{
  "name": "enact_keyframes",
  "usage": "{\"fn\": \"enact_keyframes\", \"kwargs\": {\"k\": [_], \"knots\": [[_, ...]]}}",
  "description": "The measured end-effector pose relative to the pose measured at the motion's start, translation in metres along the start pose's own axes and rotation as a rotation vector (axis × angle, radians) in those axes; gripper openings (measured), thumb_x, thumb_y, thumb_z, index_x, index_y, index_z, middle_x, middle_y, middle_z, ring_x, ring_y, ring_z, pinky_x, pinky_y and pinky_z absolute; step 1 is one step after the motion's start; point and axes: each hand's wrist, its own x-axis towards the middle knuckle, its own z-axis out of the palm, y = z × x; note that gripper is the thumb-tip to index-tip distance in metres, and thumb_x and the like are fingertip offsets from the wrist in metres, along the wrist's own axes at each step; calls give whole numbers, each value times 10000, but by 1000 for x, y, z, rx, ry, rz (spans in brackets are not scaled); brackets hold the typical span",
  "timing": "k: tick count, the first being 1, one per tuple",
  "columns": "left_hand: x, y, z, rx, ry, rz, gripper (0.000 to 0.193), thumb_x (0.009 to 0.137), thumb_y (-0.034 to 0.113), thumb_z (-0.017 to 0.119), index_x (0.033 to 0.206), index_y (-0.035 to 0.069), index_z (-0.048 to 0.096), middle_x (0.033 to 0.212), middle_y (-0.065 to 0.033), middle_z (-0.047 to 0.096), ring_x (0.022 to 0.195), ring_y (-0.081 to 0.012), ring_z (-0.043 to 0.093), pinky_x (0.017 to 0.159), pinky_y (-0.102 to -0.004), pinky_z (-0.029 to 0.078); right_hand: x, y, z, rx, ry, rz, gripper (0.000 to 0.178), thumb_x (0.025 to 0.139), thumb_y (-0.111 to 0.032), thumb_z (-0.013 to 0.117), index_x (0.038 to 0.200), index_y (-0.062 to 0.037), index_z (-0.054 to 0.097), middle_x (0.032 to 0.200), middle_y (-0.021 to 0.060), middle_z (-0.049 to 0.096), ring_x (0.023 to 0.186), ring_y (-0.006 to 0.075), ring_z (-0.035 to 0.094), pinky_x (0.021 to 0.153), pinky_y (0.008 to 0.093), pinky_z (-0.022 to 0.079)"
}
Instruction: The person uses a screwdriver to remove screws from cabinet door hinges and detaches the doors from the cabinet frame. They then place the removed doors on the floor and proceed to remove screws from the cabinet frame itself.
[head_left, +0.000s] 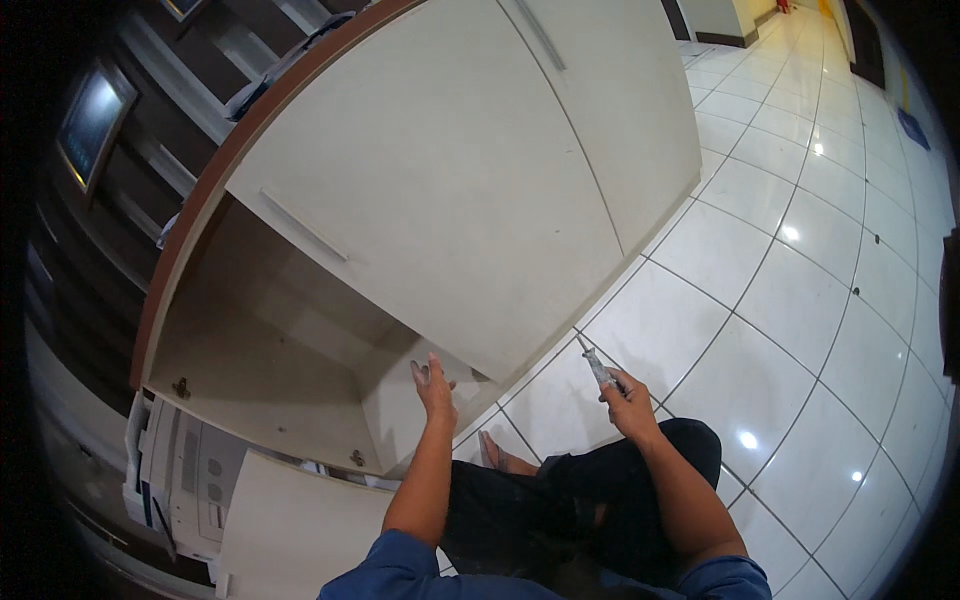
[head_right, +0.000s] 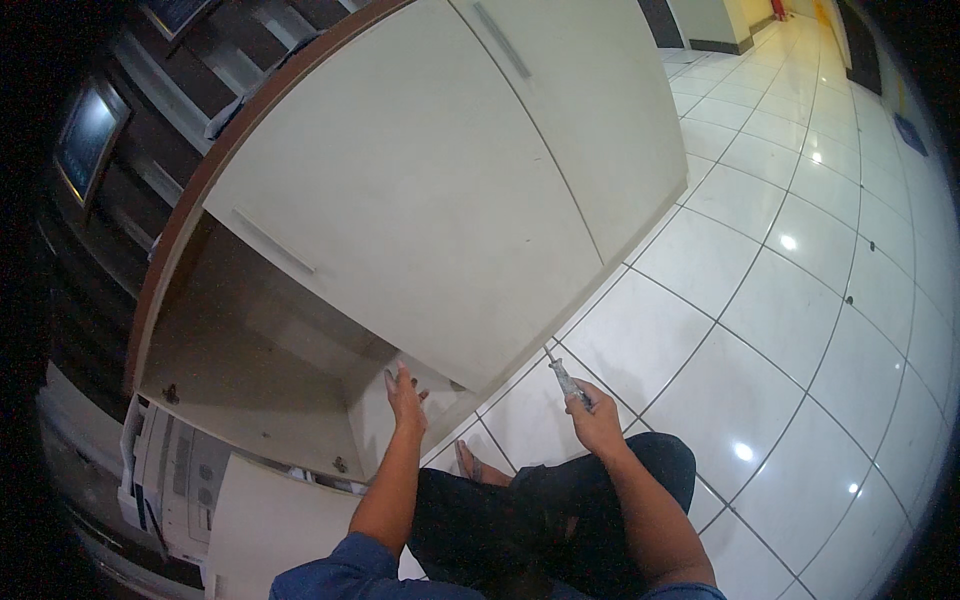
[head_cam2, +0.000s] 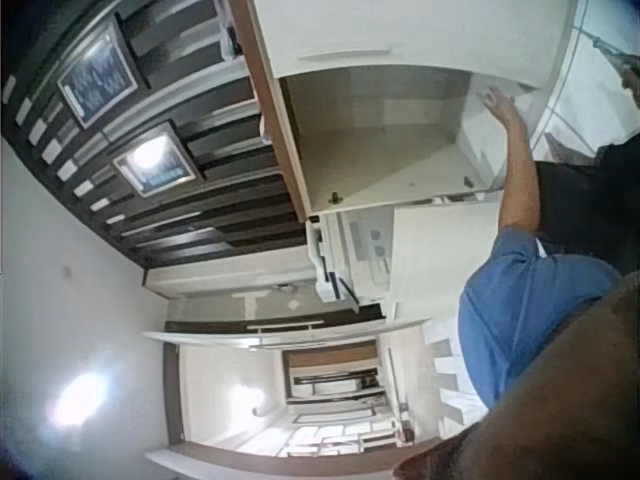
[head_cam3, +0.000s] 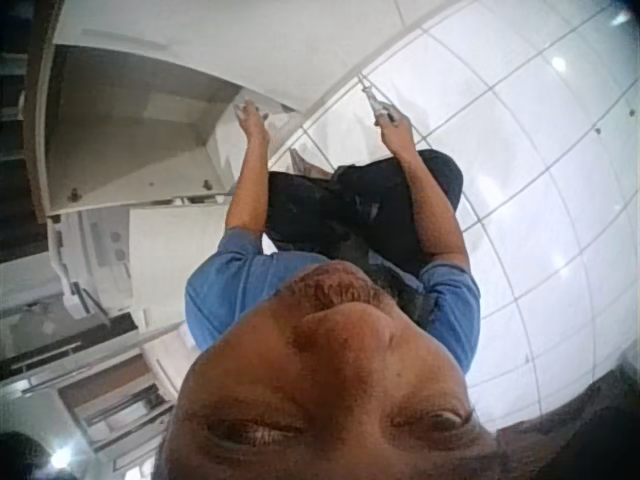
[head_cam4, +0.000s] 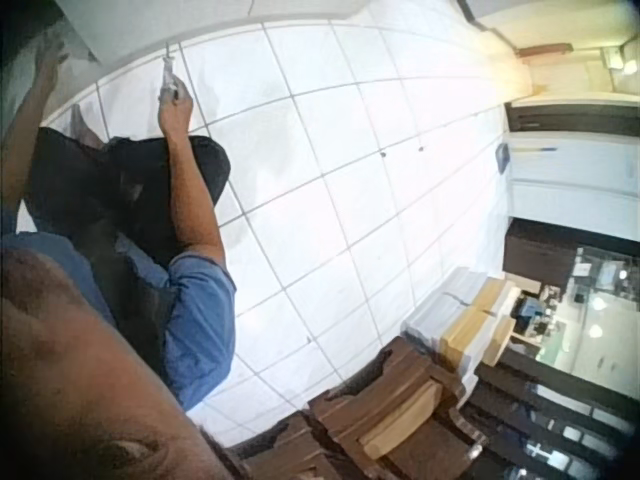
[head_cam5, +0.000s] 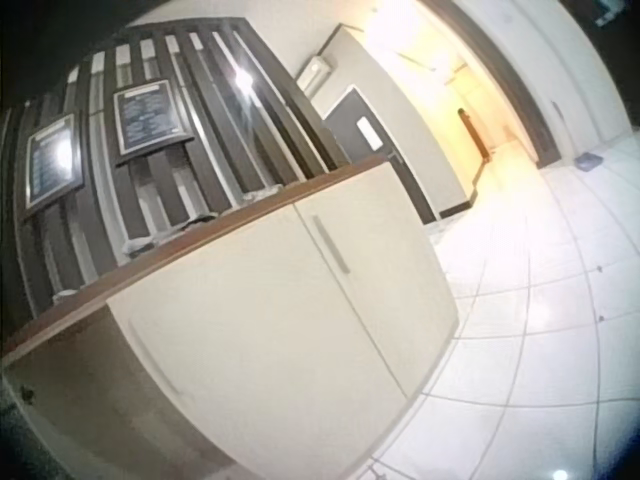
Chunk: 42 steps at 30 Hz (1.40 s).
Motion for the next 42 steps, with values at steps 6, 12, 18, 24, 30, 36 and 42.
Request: {"fn": "enact_keyframes", "kwargs": {"k": [6, 12, 18, 24, 30, 36, 42], "knots": [[8, 4, 5, -35, -141, -14, 886, 898, 497, 586, 1515, 103, 88, 1512, -145, 273, 1350, -348, 318, 933, -446, 413, 3, 11, -3, -28, 65, -16, 398, 860, -143, 592, 1235, -12, 572, 687, 37, 561, 535, 107, 522, 501, 281, 436], [27, -14, 12, 2, -319, 36, 781, 929, 445, 560, 1490, 62, 176, 1451, -147, 349, 1309, -321, 374, 995, -451, 383, 4, 0, -12, 62, 121, 58, 405, 865, -142, 592, 1233, 26, 564, 716, 45, 583, 523, 112, 521, 487, 275, 432], [35, -39, 4, -32, -340, 10, 556, 969, 336, 532, 1411, 46, 361, 1209, -85, 539, 1101, -215, 521, 919, -383, 444, 9, -4, -7, 12, 135, 89, 400, 892, -190, 549, 1234, 16, 566, 776, 82, 616, 529, 120, 525, 486, 268, 442], [33, -34, 20, 7, -214, 18, 499, 977, 354, 519, 1338, 12, 480, 1213, -87, 577, 1089, -192, 543, 871, -354, 476, 9, 0, -14, 23, 112, 107, 407, 910, -176, 501, 1265, 21, 530, 779, 86, 608, 487, 126, 518, 413, 253, 405], [22, -38, 17, 7, -208, 58, 506, 979, 346, 511, 1273, -65, 526, 1205, -145, 623, 1130, -186, 553, 991, -282, 394, 9, -7, -10, -21, 116, 109, 379, 916, -190, 493, 1220, 26, 558, 757, 77, 599, 471, 122, 507, 400, 254, 392], [22, -30, 31, 59, -177, 168, 432, 988, 300, 483, 1272, -20, 546, 1189, -136, 637, 1111, -194, 570, 974, -288, 411, 10, -2, -19, -37, 134, 87, 366, 907, -181, 509, 1203, 26, 569, 732, 72, 593, 451, 120, 495, 389, 256, 385], [27, -33, 15, 73, -159, 126, 417, 986, 300, 491, 1242, -18, 572, 1160, -134, 650, 1092, -178, 578, 961, -284, 420, 11, 5, -10, -29, 131, 102, 394, 898, -182, 520, 1215, 51, 554, 759, 112, 615, 457, 131, 525, 376, 246, 390]]}}
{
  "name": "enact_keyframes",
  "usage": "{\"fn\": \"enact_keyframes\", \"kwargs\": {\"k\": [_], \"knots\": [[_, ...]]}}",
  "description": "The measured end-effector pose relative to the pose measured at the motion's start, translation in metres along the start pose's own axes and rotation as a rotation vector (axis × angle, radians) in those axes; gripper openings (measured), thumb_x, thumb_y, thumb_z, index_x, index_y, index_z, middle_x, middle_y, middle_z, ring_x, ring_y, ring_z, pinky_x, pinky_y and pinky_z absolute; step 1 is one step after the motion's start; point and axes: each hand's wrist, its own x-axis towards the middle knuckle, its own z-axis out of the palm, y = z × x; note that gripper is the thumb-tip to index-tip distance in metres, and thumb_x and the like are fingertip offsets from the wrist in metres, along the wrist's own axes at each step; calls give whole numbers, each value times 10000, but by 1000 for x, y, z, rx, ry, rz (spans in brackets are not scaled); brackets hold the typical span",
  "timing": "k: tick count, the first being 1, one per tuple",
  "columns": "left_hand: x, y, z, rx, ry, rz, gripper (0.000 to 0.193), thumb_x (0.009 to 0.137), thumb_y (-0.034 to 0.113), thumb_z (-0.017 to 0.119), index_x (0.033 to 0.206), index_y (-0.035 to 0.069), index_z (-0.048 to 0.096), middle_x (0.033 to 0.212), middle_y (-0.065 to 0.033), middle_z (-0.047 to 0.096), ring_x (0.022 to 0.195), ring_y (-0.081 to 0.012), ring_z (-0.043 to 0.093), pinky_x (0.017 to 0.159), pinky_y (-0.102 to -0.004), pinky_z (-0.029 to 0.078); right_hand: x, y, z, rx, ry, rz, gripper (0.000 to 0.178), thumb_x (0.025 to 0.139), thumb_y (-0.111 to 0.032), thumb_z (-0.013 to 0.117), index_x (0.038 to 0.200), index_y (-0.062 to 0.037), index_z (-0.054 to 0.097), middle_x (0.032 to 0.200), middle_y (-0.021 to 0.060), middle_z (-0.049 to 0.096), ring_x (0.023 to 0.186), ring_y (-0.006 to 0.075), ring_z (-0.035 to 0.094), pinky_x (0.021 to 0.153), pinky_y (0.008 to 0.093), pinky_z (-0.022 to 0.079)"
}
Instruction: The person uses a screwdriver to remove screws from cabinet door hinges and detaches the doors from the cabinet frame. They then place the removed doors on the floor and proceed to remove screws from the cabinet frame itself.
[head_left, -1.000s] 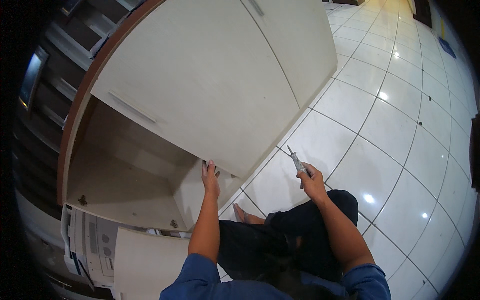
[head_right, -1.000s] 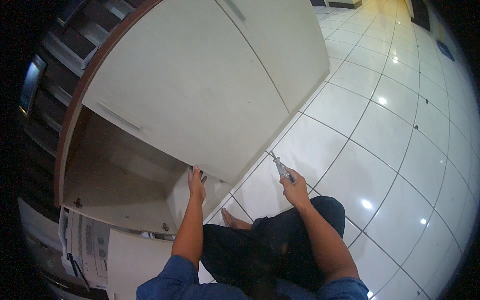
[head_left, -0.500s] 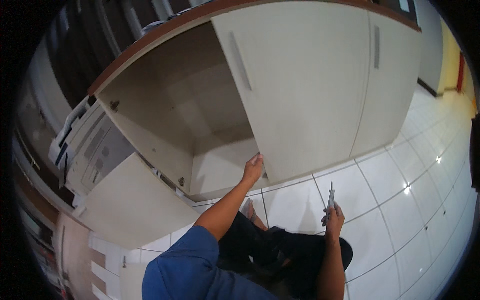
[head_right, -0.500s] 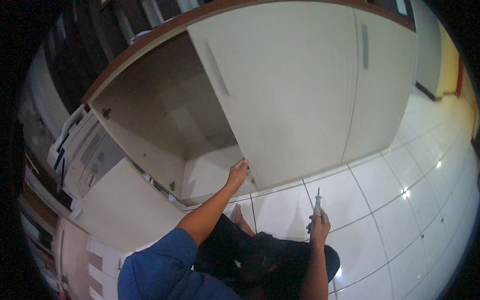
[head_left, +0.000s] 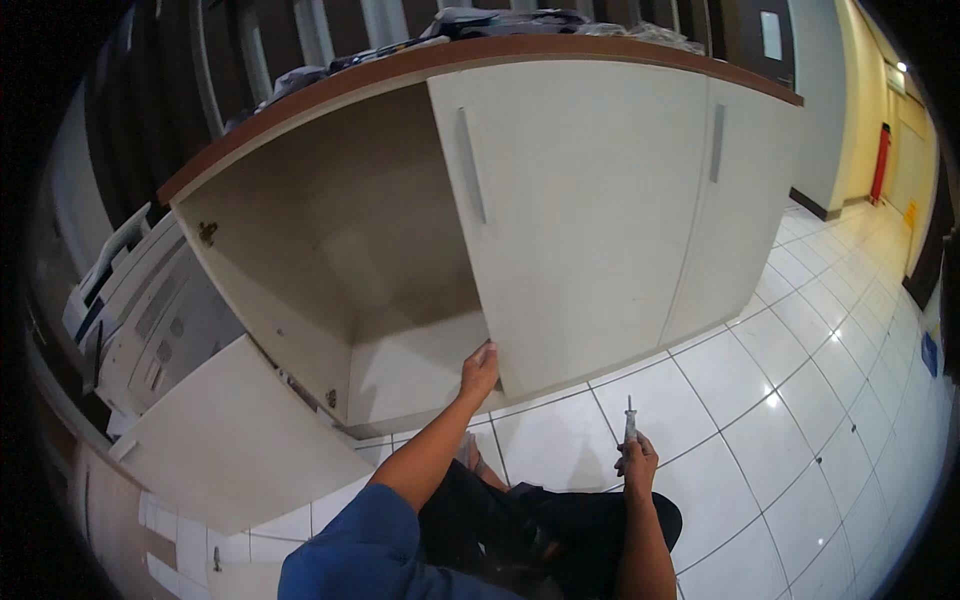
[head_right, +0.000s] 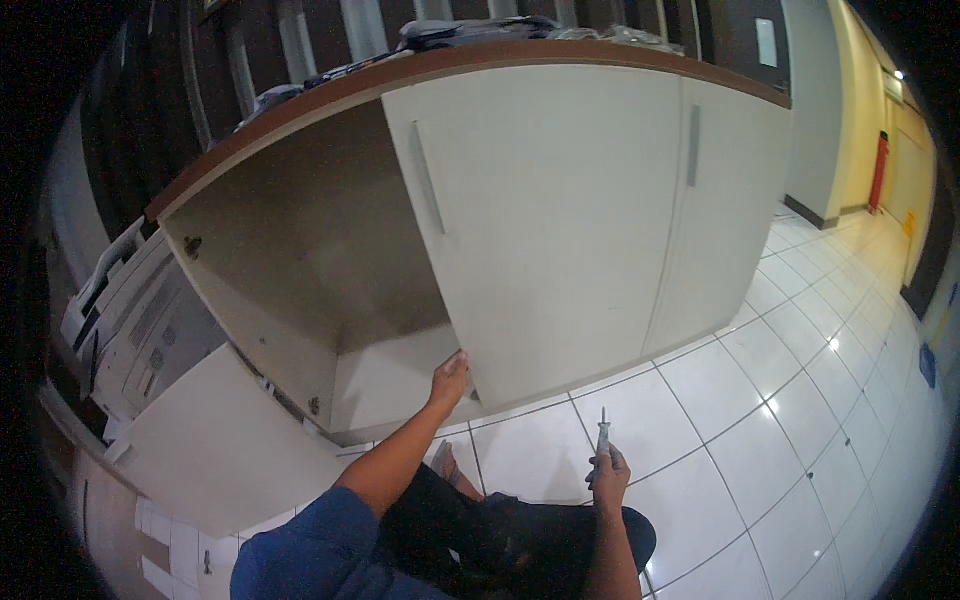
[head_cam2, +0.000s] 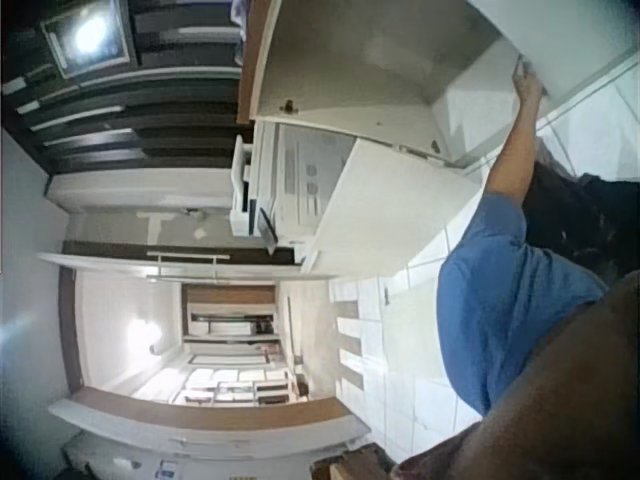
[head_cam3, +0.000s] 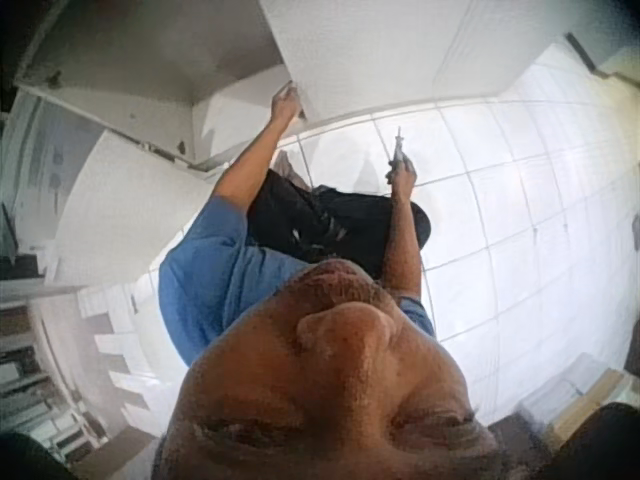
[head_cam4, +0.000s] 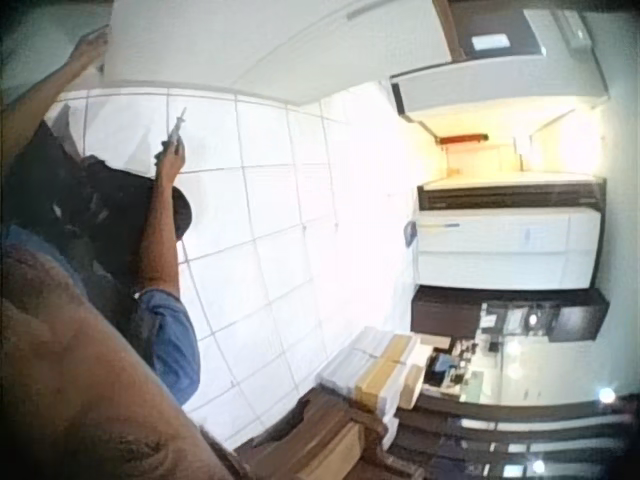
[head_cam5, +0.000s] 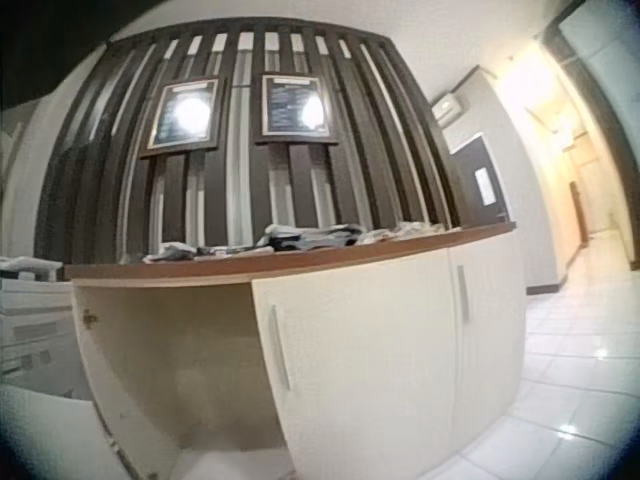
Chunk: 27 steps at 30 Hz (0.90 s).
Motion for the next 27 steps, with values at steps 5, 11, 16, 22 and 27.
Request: {"fn": "enact_keyframes", "kwargs": {"k": [5, 11, 16, 22, 27], "knots": [[2, 1, -7, -18, -22, 23, 446, 978, 306, 518, 1272, -28, 549, 1212, -118, 627, 1131, -177, 554, 991, -283, 395, 1, 4, -2, 23, -2, -13, 395, 906, -191, 520, 1218, 48, 556, 784, 118, 626, 449, 135, 523, 370, 242, 393], [-1, 15, -6, -27, -68, -68, 484, 977, 313, 528, 1342, -2, 489, 1227, -106, 606, 1132, -158, 534, 986, -263, 388, -1, -1, -1, 3, 14, -4, 380, 918, -188, 509, 1213, 46, 561, 781, 111, 625, 464, 135, 532, 384, 242, 399], [-2, 16, -2, 3, -112, -60, 477, 968, 338, 542, 1309, 5, 518, 1076, -55, 632, 891, -122, 563, 790, -260, 469, 0, -2, -2, -7, -5, -3, 377, 925, -190, 498, 1215, 41, 562, 780, 102, 623, 476, 130, 534, 390, 244, 401], [10, -5, -8, 58, -165, -100, 493, 967, 390, 527, 1295, 22, 525, 1130, -68, 609, 985, -178, 559, 767, -338, 504, 1, 2, -2, -3, -18, -45, 398, 926, -200, 485, 1243, 31, 553, 783, 100, 624, 479, 125, 527, 399, 247, 400], [-5, -6, -10, 47, -167, -96, 483, 972, 405, 513, 1270, 25, 541, 1115, -78, 614, 1056, -198, 574, 775, -351, 535, -5, -9, 2, 23, -1, 1, 410, 883, -174, 495, 1223, 43, 571, 805, 124, 625, 542, 139, 541, 483, 276, 451]]}}
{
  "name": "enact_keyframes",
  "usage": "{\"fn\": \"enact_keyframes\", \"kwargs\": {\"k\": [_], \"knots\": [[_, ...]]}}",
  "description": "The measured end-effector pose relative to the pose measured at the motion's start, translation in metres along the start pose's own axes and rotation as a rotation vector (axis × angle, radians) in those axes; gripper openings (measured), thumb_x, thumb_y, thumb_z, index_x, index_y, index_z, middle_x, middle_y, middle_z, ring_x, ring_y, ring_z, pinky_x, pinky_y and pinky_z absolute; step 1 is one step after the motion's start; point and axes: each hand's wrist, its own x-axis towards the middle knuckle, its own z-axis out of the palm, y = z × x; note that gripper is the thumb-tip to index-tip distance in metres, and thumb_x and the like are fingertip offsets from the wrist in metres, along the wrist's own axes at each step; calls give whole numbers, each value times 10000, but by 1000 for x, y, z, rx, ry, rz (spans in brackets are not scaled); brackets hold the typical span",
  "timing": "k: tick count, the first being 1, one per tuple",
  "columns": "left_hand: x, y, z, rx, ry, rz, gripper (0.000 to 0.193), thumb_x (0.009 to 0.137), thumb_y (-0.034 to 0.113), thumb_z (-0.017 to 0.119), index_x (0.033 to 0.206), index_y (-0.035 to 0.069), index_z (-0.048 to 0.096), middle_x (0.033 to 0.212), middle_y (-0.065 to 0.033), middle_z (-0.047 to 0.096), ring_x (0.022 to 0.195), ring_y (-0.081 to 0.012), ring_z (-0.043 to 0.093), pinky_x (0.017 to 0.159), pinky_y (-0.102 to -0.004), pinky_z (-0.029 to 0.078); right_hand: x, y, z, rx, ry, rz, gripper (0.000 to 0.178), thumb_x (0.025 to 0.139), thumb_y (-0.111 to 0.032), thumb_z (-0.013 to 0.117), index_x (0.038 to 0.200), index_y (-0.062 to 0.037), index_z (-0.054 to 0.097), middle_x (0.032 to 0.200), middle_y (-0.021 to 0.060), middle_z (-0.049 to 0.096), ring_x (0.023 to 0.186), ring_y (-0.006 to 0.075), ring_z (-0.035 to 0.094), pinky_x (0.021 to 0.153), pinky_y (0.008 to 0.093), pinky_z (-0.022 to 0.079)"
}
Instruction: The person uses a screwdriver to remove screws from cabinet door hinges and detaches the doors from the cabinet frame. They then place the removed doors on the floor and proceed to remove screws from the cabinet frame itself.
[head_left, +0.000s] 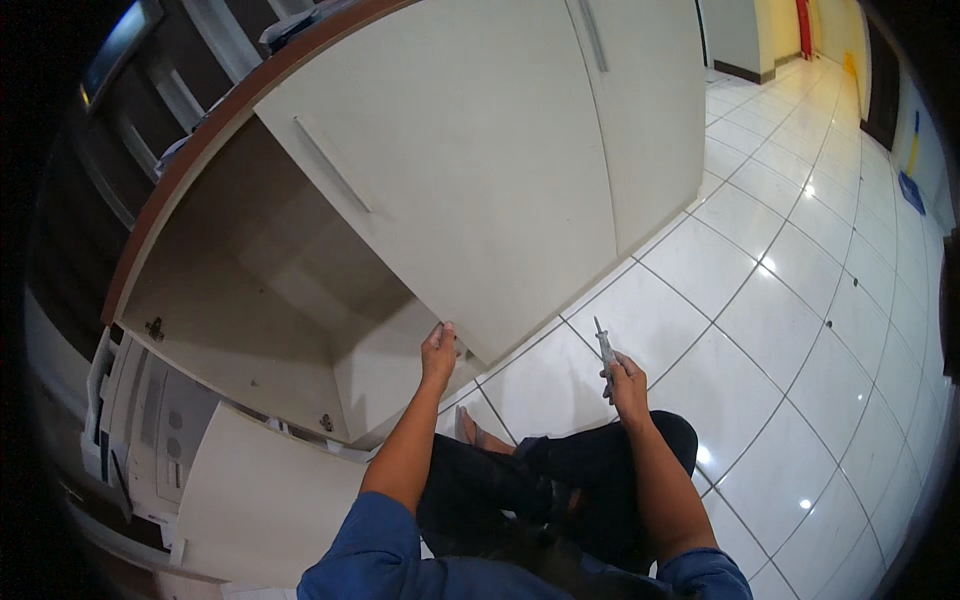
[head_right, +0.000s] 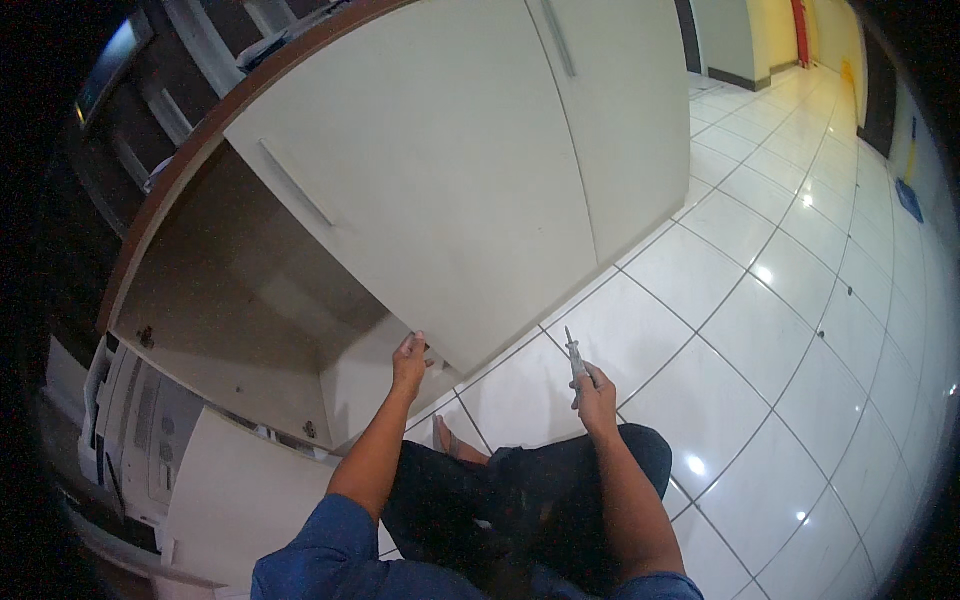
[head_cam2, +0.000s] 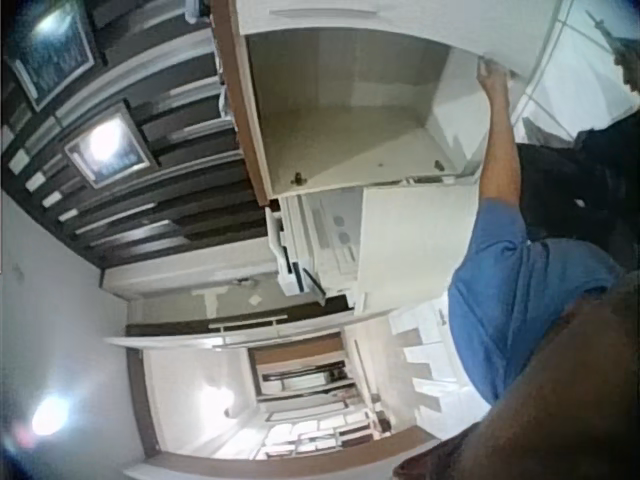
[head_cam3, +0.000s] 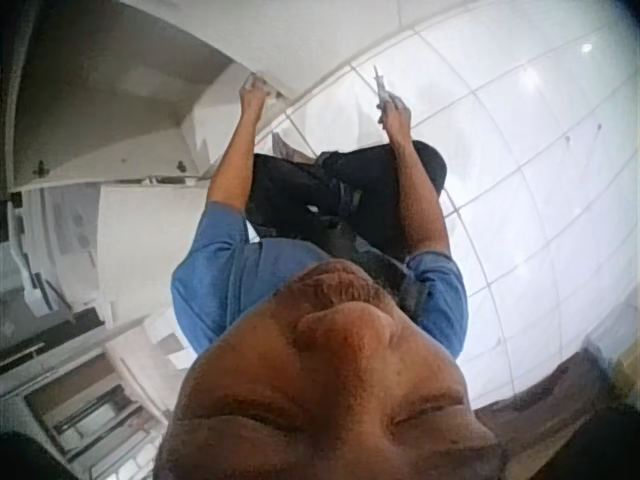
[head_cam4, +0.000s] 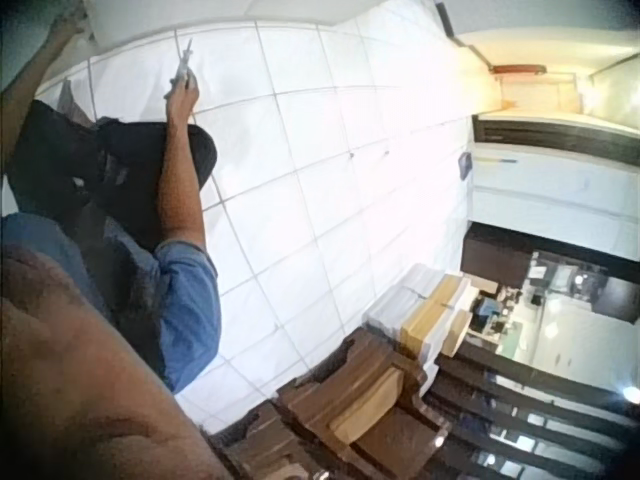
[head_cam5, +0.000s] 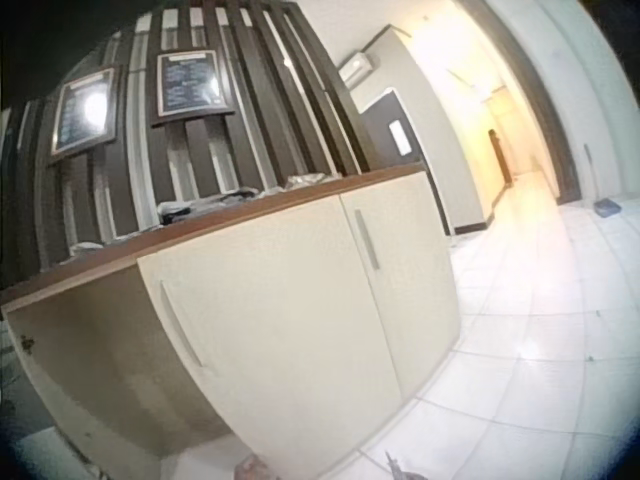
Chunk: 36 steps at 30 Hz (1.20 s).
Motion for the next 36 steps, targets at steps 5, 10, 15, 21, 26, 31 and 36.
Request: {"fn": "enact_keyframes", "kwargs": {"k": [5, 10, 15, 21, 26, 31, 36], "knots": [[-32, 8, 8, 70, -62, 76, 467, 979, 405, 500, 1217, 11, 578, 1086, -70, 618, 1022, -191, 580, 727, -316, 544, 0, 0, -3, -17, 4, 11, 436, 864, -154, 496, 1243, 53, 552, 821, 123, 628, 546, 140, 539, 496, 284, 459], [-37, -2, 12, 84, -50, 142, 467, 979, 381, 502, 1226, -9, 576, 1057, -88, 615, 964, -179, 594, 696, -299, 544, 2, 6, -4, -74, -21, -42, 442, 865, -154, 514, 1254, 54, 544, 830, 122, 632, 545, 131, 539, 500, 281, 462], [-13, 7, 11, 13, 55, 60, 475, 984, 374, 492, 1259, -8, 551, 1080, -100, 615, 990, -194, 592, 682, -309, 541, -2, 7, -2, -83, -6, -43, 456, 889, -163, 540, 1294, 45, 510, 844, 137, 642, 555, 131, 552, 504, 274, 472], [-24, 17, 11, -28, 21, 57, 468, 983, 367, 498, 1254, -11, 554, 1149, -114, 616, 1059, -229, 582, 737, -350, 550, -11, -3, -2, -16, 30, -54, 462, 886, -164, 613, 1283, 42, 500, 883, 168, 651, 609, 146, 587, 536, 276, 505], [-53, 7, 17, 54, -63, 147, 351, 928, 263, 614, 1152, -7, 631, 985, -64, 671, 874, -146, 616, 714, -292, 538, -23, -11, 0, -86, 13, -134, 478, 823, -157, 700, 1231, 36, 541, 897, 151, 658, 701, 153, 607, 603, 274, 506], [-91, 13, 32, 50, -95, 270, 365, 820, 176, 726, 1126, -9, 649, 918, -54, 692, 779, -98, 611, 726, -244, 500, -52, -38, -1, -67, -124, -257, 418, 794, -148, 732, 1141, 41, 597, 921, 131, 654, 762, 162, 612, 653, 264, 497], [-129, 26, 58, 97, -182, 446, 449, 795, 175, 749, 1193, 10, 623, 916, -102, 678, 763, -149, 642, 717, -266, 517, -100, -59, -19, 176, -432, -416, 401, 722, -91, 800, 1046, 22, 591, 950, 160, 644, 824, 201, 633, 684, 284, 518]]}}
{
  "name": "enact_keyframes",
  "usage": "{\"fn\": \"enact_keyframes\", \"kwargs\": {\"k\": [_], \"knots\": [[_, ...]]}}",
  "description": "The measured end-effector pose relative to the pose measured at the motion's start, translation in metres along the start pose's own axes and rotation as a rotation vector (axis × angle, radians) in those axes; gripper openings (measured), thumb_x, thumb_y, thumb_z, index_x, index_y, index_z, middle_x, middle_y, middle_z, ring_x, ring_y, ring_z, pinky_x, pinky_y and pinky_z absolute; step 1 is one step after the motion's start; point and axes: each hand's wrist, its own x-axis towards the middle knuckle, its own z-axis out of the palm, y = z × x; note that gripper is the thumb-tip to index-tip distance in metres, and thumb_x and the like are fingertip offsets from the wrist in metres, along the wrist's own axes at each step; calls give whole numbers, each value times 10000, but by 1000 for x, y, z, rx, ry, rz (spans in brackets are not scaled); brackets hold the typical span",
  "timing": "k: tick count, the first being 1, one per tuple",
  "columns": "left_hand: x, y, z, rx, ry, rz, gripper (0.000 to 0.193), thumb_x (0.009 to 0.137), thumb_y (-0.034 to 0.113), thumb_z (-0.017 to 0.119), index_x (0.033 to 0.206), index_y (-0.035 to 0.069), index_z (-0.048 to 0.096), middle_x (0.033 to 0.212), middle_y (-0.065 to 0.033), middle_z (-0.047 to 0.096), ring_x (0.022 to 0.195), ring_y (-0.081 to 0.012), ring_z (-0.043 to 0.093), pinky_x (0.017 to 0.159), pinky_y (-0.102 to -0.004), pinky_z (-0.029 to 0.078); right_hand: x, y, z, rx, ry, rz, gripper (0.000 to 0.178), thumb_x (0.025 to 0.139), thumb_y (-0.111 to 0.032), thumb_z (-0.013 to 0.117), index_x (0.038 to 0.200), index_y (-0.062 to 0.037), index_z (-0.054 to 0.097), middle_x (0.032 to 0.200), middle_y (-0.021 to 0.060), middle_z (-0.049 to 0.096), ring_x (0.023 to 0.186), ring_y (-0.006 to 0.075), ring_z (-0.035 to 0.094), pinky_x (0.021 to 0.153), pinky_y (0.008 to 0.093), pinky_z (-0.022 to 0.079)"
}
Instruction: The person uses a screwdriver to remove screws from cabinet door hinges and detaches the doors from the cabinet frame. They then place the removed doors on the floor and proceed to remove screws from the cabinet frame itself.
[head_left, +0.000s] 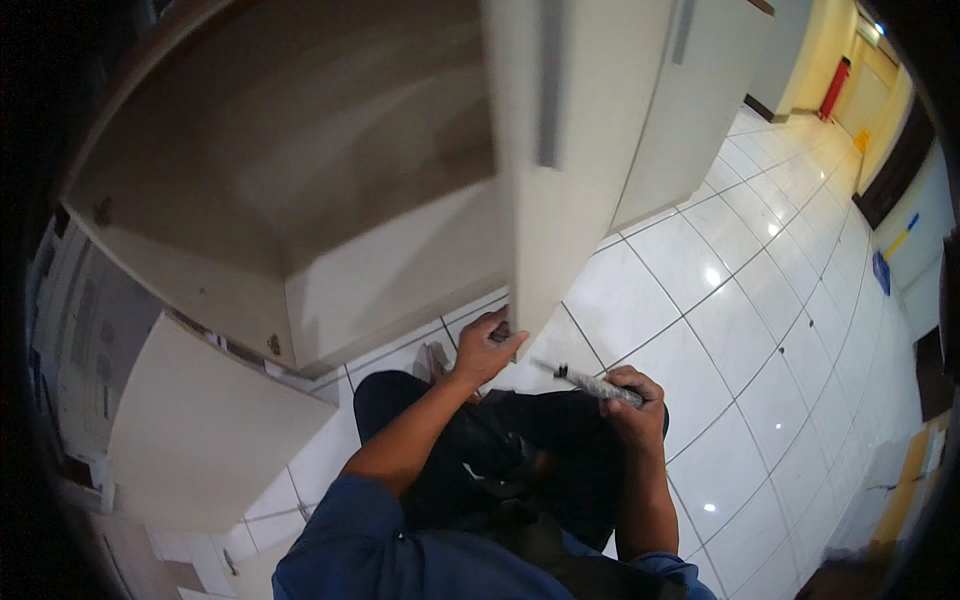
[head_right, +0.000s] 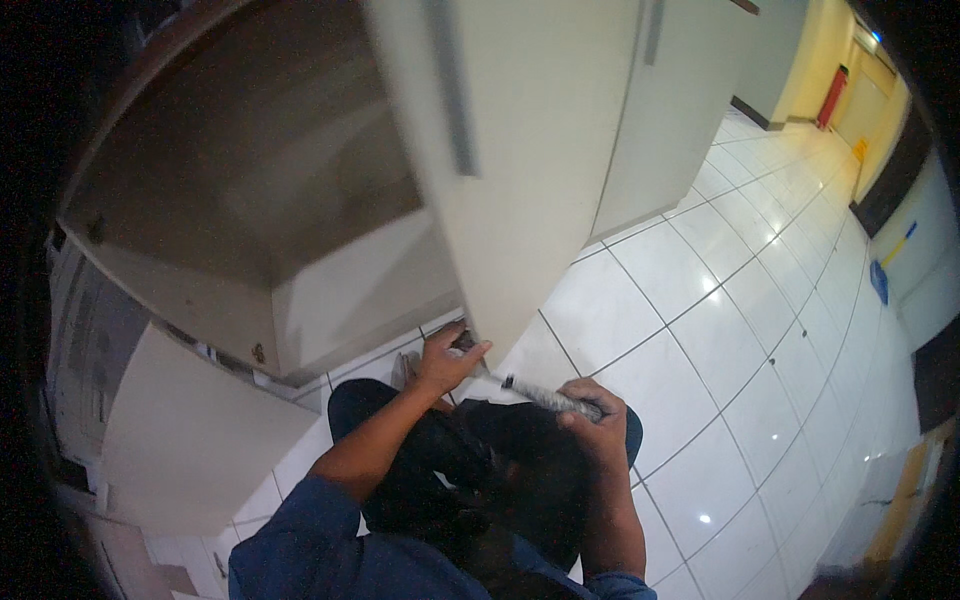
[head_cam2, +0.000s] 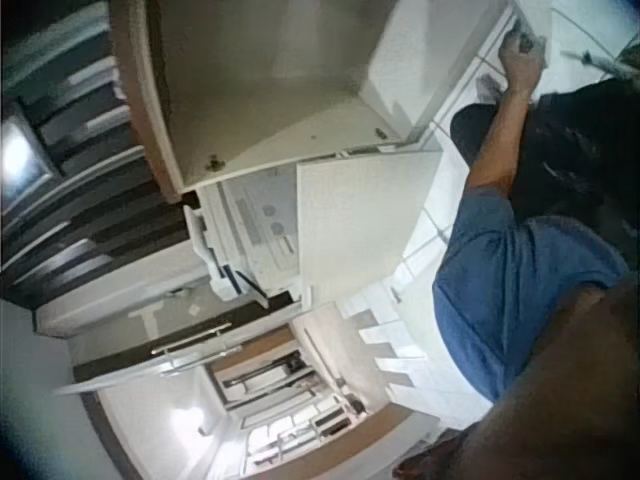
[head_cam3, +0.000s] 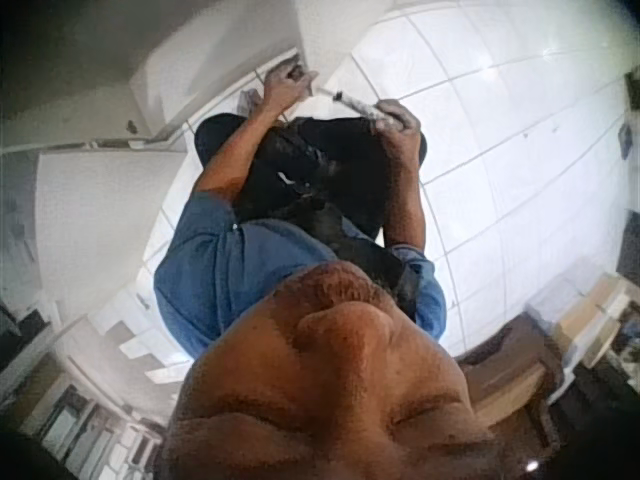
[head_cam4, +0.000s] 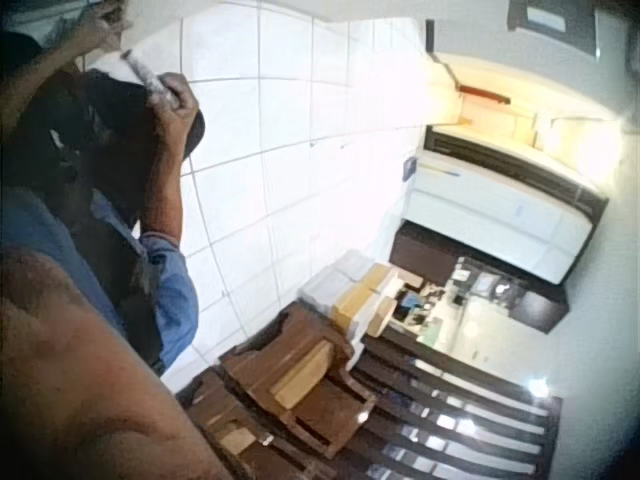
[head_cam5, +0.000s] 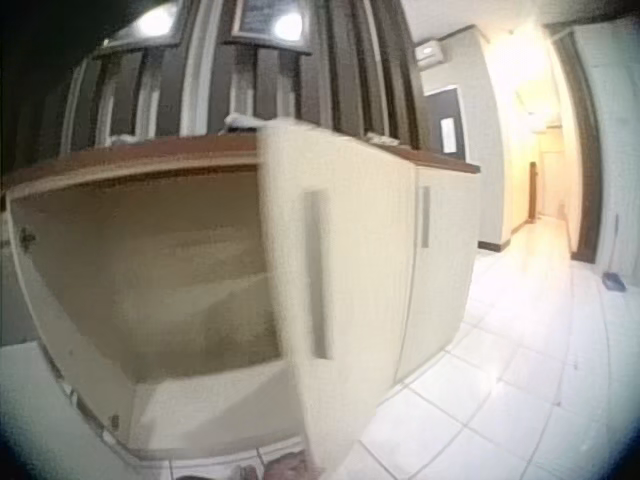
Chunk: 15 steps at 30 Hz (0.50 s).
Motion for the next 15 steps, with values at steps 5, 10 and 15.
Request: {"fn": "enact_keyframes", "kwargs": {"k": [5, 10, 15], "knots": [[-13, 20, 34, -41, -110, 151, 530, 780, 201, 764, 1249, 31, 583, 874, -128, 635, 732, -197, 644, 689, -323, 537, -4, -45, 40, 184, 7, 38, 474, 649, 35, 814, 972, -49, 476, 934, 214, 648, 900, 272, 659, 750, 342, 553], [-15, 38, 65, -131, -340, 231, 614, 794, 266, 756, 1335, 98, 518, 885, -131, 629, 776, -221, 650, 714, -330, 540, 21, -73, 81, -564, 81, -288, 410, 726, 0, 770, 1028, 5, 493, 880, 185, 657, 825, 236, 674, 708, 319, 546], [-14, 44, 105, -303, -394, 245, 669, 819, 379, 719, 1379, 112, 469, 1029, -161, 642, 930, -279, 649, 818, -365, 526, 49, -85, 76, -1210, 105, -480, 483, 816, -91, 716, 1219, 54, 491, 1016, 212, 644, 841, 227, 669, 704, 316, 538]]}}
